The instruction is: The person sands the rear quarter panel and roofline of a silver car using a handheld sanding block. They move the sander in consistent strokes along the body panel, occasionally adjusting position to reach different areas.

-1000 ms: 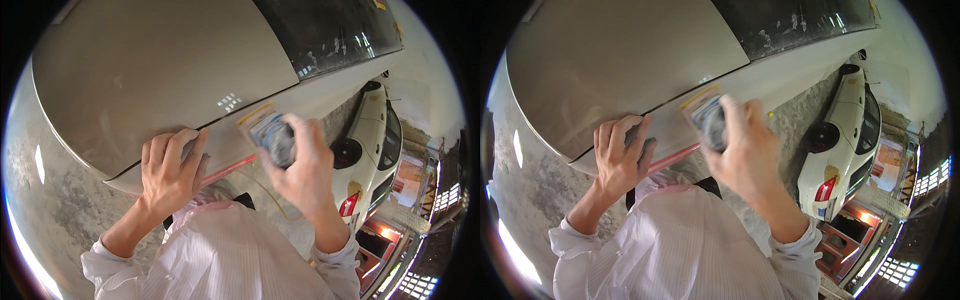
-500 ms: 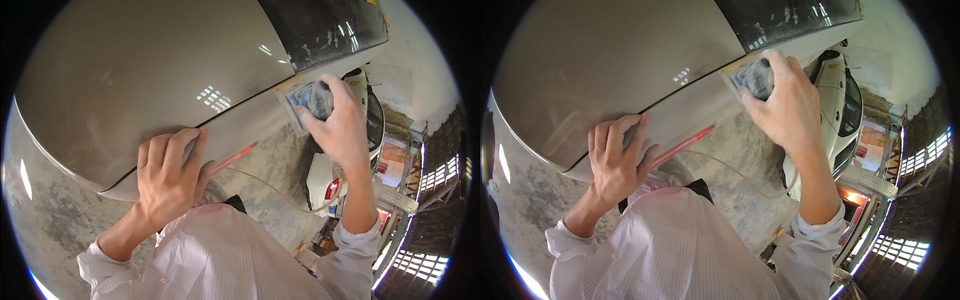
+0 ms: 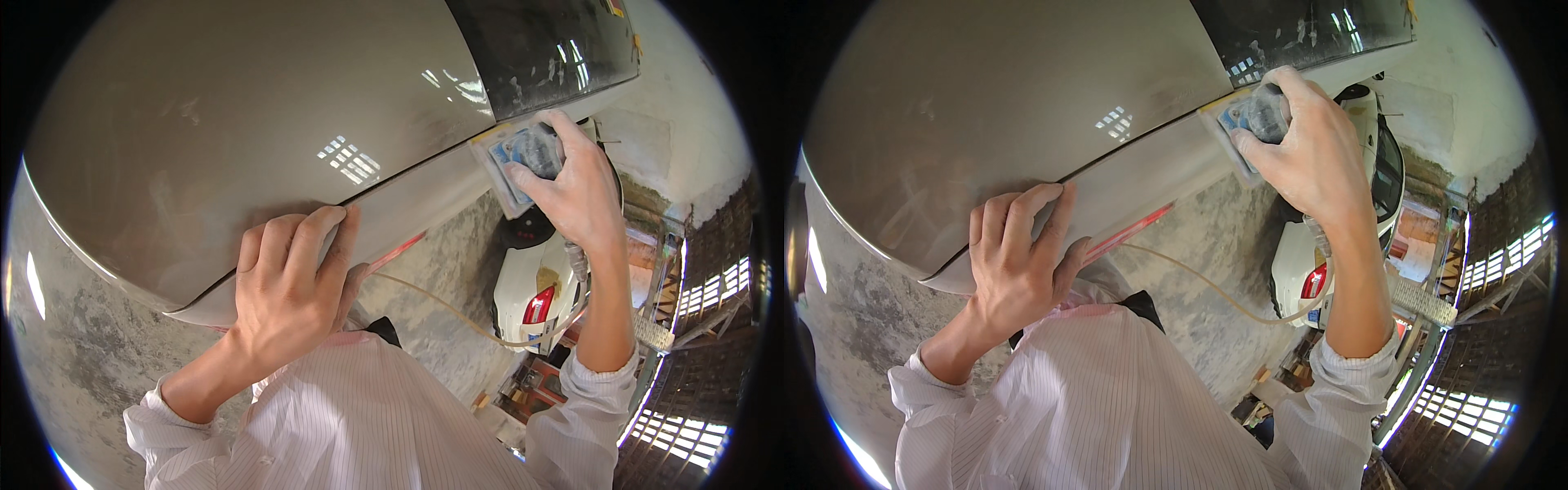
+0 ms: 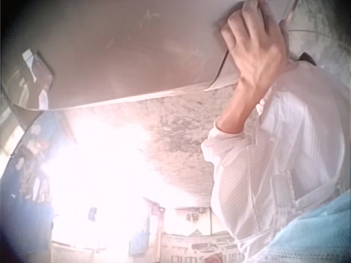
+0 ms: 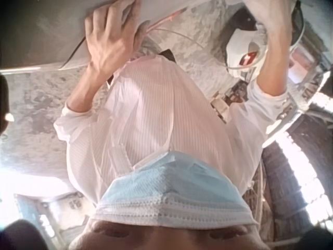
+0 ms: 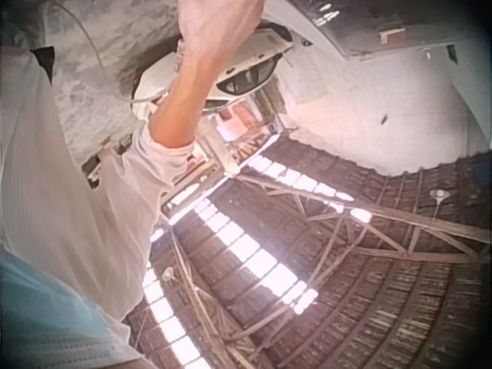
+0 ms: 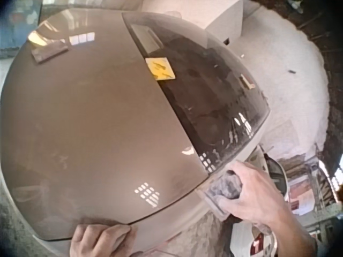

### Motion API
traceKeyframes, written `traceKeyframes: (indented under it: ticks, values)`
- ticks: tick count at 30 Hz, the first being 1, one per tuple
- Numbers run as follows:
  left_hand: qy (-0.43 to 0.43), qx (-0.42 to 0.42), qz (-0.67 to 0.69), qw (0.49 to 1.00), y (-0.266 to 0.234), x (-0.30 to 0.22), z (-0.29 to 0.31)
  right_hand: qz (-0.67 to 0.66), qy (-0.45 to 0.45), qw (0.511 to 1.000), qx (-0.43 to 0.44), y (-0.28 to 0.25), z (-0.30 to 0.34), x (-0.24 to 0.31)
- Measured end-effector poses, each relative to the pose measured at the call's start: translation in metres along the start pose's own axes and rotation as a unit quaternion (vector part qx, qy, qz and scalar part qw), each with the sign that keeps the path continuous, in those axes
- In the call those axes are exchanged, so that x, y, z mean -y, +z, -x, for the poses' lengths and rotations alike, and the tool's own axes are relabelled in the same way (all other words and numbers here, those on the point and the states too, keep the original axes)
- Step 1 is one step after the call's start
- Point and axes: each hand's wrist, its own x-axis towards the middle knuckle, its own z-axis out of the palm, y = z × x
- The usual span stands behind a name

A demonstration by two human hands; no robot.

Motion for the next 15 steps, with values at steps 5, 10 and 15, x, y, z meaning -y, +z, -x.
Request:
traceKeyframes:
  ticks: [5,10,15]
  values:
    - [0.0,0.008,-0.001,1.0,0.0,0.0,0.0,-0.012,0.001,1.0,0.006,0.001,0.005,0.012]
    - [0.004,0.005,-0.001,1.0,0.0,-0.002,-0.004,-0.027,0.0,1.0,0.005,0.002,0.01,0.02]
    - [0.007,0.006,0.003,1.0,-0.001,-0.005,-0.013,-0.047,-0.007,0.999,0.0,0.002,0.013,0.023]
